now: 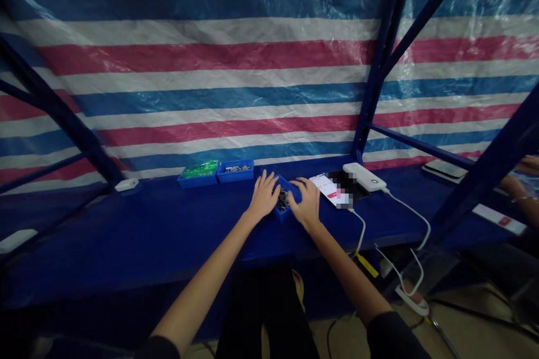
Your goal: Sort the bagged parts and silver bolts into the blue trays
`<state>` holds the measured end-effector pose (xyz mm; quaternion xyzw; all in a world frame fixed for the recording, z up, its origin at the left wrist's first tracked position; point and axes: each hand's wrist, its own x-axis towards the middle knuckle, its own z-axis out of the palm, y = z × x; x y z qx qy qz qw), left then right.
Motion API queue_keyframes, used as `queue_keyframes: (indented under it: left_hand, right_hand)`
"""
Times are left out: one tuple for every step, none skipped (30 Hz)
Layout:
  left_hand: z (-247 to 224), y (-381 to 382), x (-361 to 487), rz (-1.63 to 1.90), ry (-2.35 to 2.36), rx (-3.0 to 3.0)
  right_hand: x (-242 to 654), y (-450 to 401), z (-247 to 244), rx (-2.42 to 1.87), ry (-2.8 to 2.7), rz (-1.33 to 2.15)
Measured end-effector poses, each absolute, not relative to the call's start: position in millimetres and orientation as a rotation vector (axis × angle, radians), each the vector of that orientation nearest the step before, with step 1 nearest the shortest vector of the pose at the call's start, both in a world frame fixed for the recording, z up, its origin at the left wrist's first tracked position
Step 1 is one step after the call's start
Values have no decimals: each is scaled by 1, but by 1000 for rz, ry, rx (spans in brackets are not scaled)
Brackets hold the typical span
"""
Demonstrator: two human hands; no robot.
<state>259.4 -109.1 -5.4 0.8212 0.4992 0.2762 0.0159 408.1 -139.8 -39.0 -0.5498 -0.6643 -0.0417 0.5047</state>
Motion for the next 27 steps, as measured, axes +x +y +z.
queue_keyframes:
  left_hand:
    - [-10,-103,260,800,1594,2504]
    - [-14,-98,260,756,1616,2474]
    - [-17,-94,258,738,1614,2471]
    - [-19,-91,256,727,1605,2478]
    - [-21,-90,254,724,1589,2491]
    - [-22,-90,252,724,1574,2503]
    - [-22,-90,250,722,1566,2507]
    - [-21,-91,249,720,1563,2503]
    - [-21,-92,248,722,1561,2492]
    - [-22,-93,248,730,1559,2476]
    - [-22,-93,247,746,1555,2455]
    - [-23,-93,246,769,1550,2428]
    - [-25,-93,246,800,1546,2395]
    - [-27,-92,245,832,1544,2358]
    - [-28,-91,245,863,1543,2320]
    - [-30,-89,245,887,1540,2287]
    - [-31,-88,245,905,1533,2260]
    - [-33,-87,246,917,1517,2243]
    - [-34,-85,247,927,1496,2235]
    - [-36,-85,248,936,1471,2232]
    - [-37,-84,250,943,1448,2231]
    - [-39,-84,252,949,1431,2230]
    - [-41,-84,254,949,1418,2232]
    - [-43,-85,256,943,1409,2239]
    - [-45,-85,257,928,1401,2250]
    - [-47,-85,259,906,1398,2258]
    - [-48,-85,260,884,1398,2258]
  right_hand:
    - [410,-137,-41,-1440,-1491,-74]
    - [411,-134,-44,-1528,-1429,-28]
    - [412,-132,-46,-1584,-1414,27]
    - [414,-130,-49,-1610,-1427,83]
    - [414,-128,-51,-1603,-1450,138]
    - [415,-127,-52,-1569,-1467,191]
    - [415,-126,-53,-1517,-1474,246]
    - [415,-126,-54,-1459,-1467,304]
    - [415,-125,-54,-1399,-1457,364]
    - [414,-124,-54,-1337,-1448,413]
    - [413,-123,-54,-1280,-1438,448]
    - [412,-122,-54,-1230,-1425,471]
    - [410,-121,-54,-1191,-1406,489]
    - [408,-120,-54,-1163,-1383,503]
    - [406,-119,-53,-1144,-1361,513]
    - [404,-119,-53,-1136,-1339,513]
    - [402,-119,-53,-1130,-1324,497]
    - [400,-119,-52,-1122,-1321,460]
    - [398,-120,-50,-1110,-1329,403]
    - [397,-122,-49,-1096,-1341,332]
    - [394,-124,-47,-1080,-1357,255]
    - [392,-125,-44,-1064,-1377,178]
    - [388,-127,-42,-1048,-1401,106]
    - [385,-128,-40,-1031,-1423,43]
    - [381,-128,-38,-1014,-1441,-9]
    - [376,-128,-37,-999,-1456,-50]
    - [373,-127,-37,-987,-1461,-80]
